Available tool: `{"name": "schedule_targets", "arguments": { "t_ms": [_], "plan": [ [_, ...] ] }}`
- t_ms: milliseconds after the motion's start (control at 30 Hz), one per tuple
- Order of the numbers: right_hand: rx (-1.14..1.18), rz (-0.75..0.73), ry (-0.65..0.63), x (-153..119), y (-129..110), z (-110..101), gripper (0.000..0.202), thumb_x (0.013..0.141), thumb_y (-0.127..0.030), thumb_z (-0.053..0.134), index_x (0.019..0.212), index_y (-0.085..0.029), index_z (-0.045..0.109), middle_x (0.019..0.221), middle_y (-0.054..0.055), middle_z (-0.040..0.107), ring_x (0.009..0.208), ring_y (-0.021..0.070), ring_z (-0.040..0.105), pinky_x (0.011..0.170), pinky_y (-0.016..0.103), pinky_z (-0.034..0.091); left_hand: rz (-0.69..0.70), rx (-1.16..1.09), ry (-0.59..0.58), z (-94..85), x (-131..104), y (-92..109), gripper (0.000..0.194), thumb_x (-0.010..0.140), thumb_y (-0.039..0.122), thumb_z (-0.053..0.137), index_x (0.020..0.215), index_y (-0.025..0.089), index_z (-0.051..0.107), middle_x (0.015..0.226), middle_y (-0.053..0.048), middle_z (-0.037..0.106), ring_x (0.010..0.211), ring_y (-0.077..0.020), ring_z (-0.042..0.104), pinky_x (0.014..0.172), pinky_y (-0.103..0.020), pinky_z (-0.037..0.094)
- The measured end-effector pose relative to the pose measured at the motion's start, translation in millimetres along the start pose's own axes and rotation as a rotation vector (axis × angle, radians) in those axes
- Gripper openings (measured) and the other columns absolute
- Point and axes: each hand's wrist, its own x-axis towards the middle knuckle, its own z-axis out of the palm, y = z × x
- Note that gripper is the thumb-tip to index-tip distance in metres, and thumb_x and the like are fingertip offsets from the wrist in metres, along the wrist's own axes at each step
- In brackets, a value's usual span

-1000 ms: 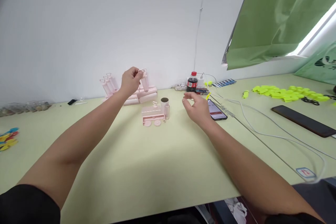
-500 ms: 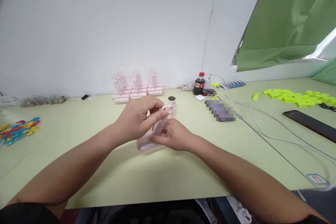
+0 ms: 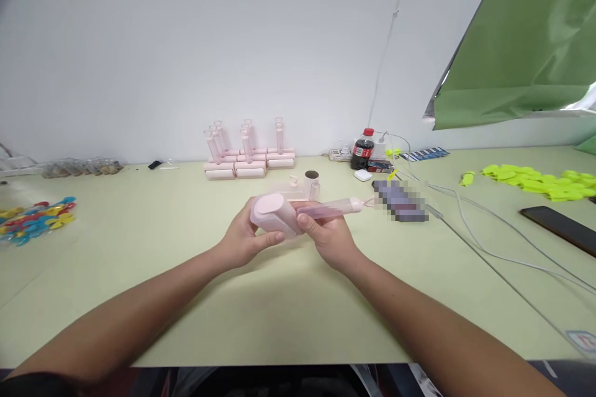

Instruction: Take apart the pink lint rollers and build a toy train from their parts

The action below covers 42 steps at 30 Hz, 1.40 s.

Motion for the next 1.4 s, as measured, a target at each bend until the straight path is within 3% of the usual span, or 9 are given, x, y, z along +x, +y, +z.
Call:
{"name": "schedule_targets", "arguments": {
  "t_ms": [167,300,400,700,900,1000,1133,1267,1400],
  "plan": [
    [0.183,0.039,0.198,5.4,1.0,-11.5,0.034,0.077,-0.053,0.07,0.093,-0.024,0.068,0.092,0.004,0.068,0.082,0.0213,0.064,0.071,0.042,0.058,0.0,-0.014,0.005,-52.2,29.4,0.1,0.062,0.072,0.044,0.074,0.123,0.018,0.051,0.114,-0.01,0.065,0.101,-0.0247,0.062,0.084,-0.035,0.05],
    [0.227,0.055,0.267,14.0,-5.1,-19.6,0.037,0.078,-0.058,0.067,0.091,-0.023,0.063,0.094,0.003,0.064,0.088,0.0217,0.062,0.067,0.04,0.059,-0.187,0.533,-0.074,-97.2,51.6,-11.0,0.057,0.075,0.043,0.068,0.127,0.023,0.054,0.125,-0.008,0.061,0.109,-0.0276,0.059,0.087,-0.037,0.048],
    [0.176,0.06,0.274,15.8,-3.7,-20.4,0.039,0.076,-0.059,0.068,0.09,-0.023,0.063,0.093,0.004,0.063,0.087,0.0218,0.062,0.065,0.04,0.059,-0.274,0.932,-0.262,-105.2,63.5,-29.9,0.066,0.076,0.038,0.064,0.137,0.02,0.047,0.137,-0.011,0.053,0.121,-0.0308,0.051,0.097,-0.041,0.043],
    [-0.006,0.032,0.218,9.7,13.6,-21.7,0.038,0.075,-0.056,0.07,0.09,-0.021,0.069,0.091,0.006,0.067,0.084,0.0231,0.063,0.069,0.039,0.056,-0.322,1.101,-0.379,-93.1,86.3,-62.4,0.063,0.074,0.036,0.059,0.134,0.02,0.05,0.135,-0.013,0.053,0.124,-0.0351,0.047,0.102,-0.048,0.037],
    [0.139,0.138,0.191,8.9,14.3,-12.2,0.04,0.073,-0.056,0.073,0.089,-0.02,0.068,0.082,0.004,0.065,0.075,0.0192,0.062,0.064,0.037,0.058,-0.248,1.074,-0.258,-82.4,72.7,-44.5,0.075,0.075,0.043,0.064,0.143,0.022,0.039,0.151,-0.016,0.033,0.138,-0.039,0.028,0.109,-0.056,0.026],
    [0.319,0.24,0.106,5.5,11.9,1.3,0.045,0.075,-0.059,0.069,0.096,-0.02,0.066,0.089,0.005,0.068,0.082,0.0215,0.065,0.066,0.038,0.059,-0.09,0.619,-0.131,-53.4,45.3,-21.1,0.062,0.085,0.048,0.056,0.139,0.022,0.04,0.147,-0.013,0.041,0.134,-0.0303,0.039,0.109,-0.047,0.033],
    [0.39,0.315,-0.118,-2.7,9.7,16.5,0.048,0.083,-0.06,0.059,0.108,-0.019,0.064,0.099,0.009,0.069,0.09,0.0232,0.066,0.072,0.04,0.059,-0.125,-0.038,-0.161,-13.1,8.3,0.8,0.056,0.085,0.05,0.059,0.129,0.018,0.044,0.124,-0.012,0.06,0.109,-0.0244,0.06,0.087,-0.036,0.051],
    [0.008,0.262,-0.435,-14.3,4.3,19.6,0.044,0.089,-0.053,0.054,0.116,-0.02,0.062,0.102,0.009,0.067,0.088,0.0214,0.065,0.069,0.037,0.057,-0.206,0.017,0.056,-6.0,-8.2,1.8,0.048,0.081,0.051,0.064,0.113,0.017,0.052,0.103,-0.008,0.067,0.089,-0.0211,0.064,0.074,-0.033,0.052],
    [-0.517,-0.15,-0.526,-25.8,-13.3,20.8,0.018,0.088,-0.031,0.058,0.097,-0.018,0.066,0.078,0.004,0.066,0.067,0.0161,0.06,0.063,0.03,0.05,-0.164,0.263,0.083,-9.8,-14.2,-3.8,0.043,0.079,0.049,0.067,0.108,0.02,0.053,0.095,-0.003,0.066,0.084,-0.0205,0.062,0.071,-0.033,0.05]
  ]
}}
